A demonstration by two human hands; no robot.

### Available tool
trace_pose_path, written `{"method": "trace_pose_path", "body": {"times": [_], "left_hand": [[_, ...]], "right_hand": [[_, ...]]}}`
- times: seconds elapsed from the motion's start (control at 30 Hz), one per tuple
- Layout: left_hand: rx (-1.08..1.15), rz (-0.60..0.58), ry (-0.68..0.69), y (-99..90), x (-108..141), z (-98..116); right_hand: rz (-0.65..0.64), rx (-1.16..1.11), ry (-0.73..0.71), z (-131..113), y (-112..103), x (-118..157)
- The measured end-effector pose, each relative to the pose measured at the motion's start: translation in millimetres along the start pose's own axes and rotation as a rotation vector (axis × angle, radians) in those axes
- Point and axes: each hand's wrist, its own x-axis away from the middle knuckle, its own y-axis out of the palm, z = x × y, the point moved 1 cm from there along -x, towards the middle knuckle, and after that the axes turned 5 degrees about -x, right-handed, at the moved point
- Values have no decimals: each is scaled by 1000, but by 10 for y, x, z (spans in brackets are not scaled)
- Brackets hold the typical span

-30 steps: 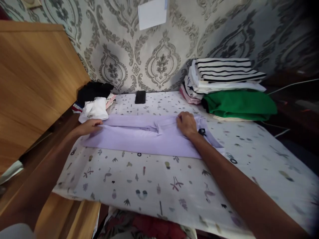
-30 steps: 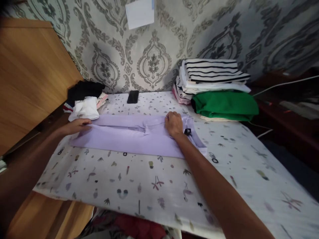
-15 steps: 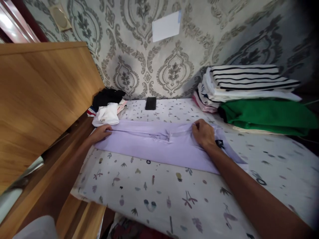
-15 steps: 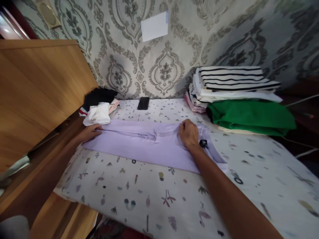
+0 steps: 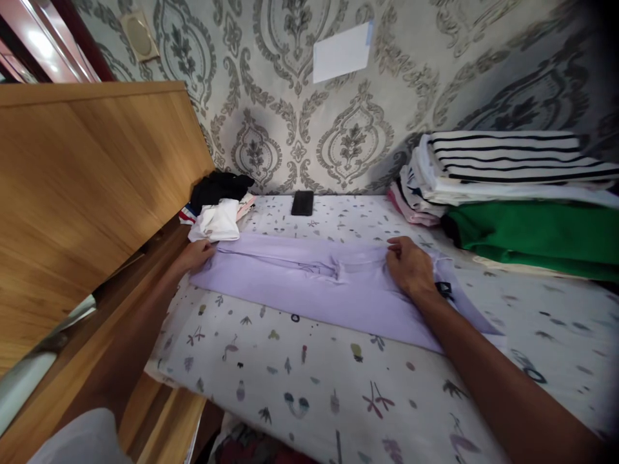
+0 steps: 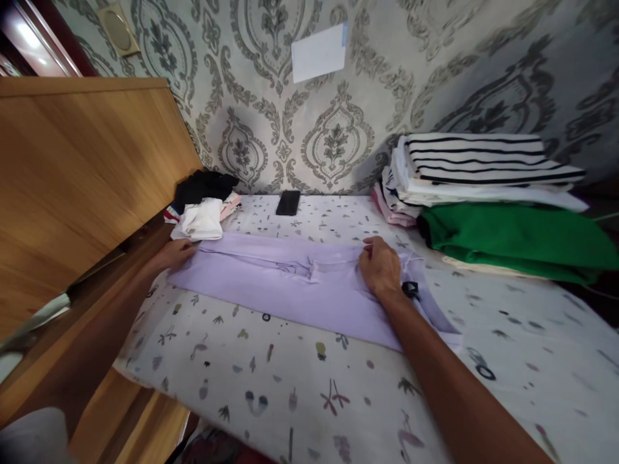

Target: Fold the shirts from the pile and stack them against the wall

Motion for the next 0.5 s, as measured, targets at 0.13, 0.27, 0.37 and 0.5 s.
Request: {"method": "trace_pose_path", "body": {"times": [0.13,0.27,0.37,0.5], "left_hand": [[44,-110,-45,30,76,-12],[79,-96,17,40,96,51],[105,-49,58,11,114,120],[187,-30,8,-19,198,178]], "right_hand": [[-13,19,4,10,10,-4],[-26,14,-8,6,9,-2],[-29,10,-14,3,0,-3],[-48,15,-13,2,-10,-7]]}}
